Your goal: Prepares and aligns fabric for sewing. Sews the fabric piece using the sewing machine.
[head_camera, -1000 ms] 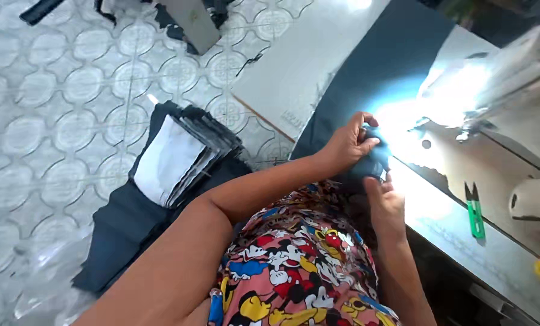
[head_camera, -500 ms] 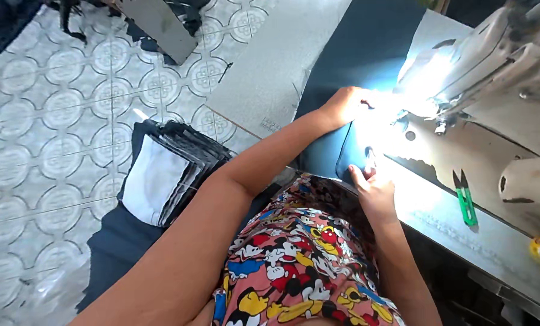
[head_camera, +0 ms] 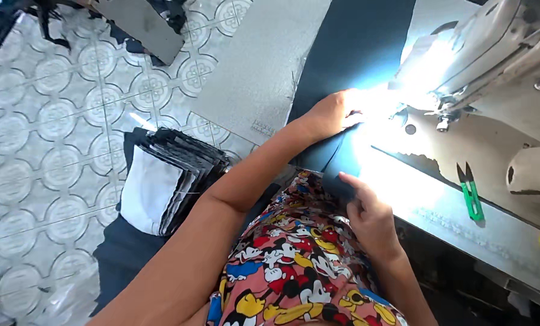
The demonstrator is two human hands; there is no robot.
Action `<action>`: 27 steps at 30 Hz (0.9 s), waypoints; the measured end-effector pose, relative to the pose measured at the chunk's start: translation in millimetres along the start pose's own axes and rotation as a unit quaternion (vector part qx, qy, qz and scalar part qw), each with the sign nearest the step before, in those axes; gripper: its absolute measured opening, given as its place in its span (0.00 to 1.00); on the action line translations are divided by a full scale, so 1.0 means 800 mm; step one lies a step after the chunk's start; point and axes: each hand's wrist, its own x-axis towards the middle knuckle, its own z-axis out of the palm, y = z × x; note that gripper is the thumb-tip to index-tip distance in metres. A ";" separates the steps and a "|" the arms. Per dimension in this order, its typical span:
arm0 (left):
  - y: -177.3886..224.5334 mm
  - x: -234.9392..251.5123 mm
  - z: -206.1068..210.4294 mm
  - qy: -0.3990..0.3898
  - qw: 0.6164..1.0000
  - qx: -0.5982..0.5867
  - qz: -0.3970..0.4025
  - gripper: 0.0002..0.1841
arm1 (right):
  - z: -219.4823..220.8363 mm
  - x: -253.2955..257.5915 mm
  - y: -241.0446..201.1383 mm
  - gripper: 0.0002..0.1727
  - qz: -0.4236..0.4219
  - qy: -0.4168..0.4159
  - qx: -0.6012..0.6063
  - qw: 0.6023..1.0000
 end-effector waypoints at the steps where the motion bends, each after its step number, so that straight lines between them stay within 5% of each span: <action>1: 0.010 -0.006 -0.006 -0.002 1.000 -0.012 0.005 0.11 | -0.004 0.000 -0.004 0.22 -0.018 0.008 -0.016 1.000; 6: 0.111 -0.071 -0.038 -0.115 0.952 -0.283 0.016 0.47 | -0.026 0.004 -0.014 0.12 -0.030 0.153 -0.026 0.987; 8: 0.135 -0.084 -0.036 -0.136 0.947 -0.287 0.036 0.40 | -0.029 0.009 -0.016 0.12 -0.024 0.201 -0.004 0.979; 11: 0.150 -0.084 -0.039 -0.060 0.970 -0.231 0.034 0.22 | -0.029 0.014 -0.019 0.17 -0.048 0.179 0.115 0.976; 15: 0.144 -0.067 -0.062 -0.015 0.938 -0.344 -0.047 0.26 | -0.020 0.012 -0.024 0.32 -0.007 0.064 0.267 0.962; 18: 0.105 -0.032 -0.066 0.007 0.971 -0.220 -0.094 0.23 | 0.001 0.008 -0.031 0.44 0.079 0.072 0.280 0.954; 23: 0.024 0.010 -0.017 -0.008 0.997 -0.052 -0.050 0.06 | 0.022 0.005 0.007 0.32 0.123 0.063 0.124 0.983; 27: 0.013 0.014 0.009 -0.024 0.999 0.013 -0.022 0.06 | 0.025 0.003 0.021 0.25 0.136 0.043 0.066 0.988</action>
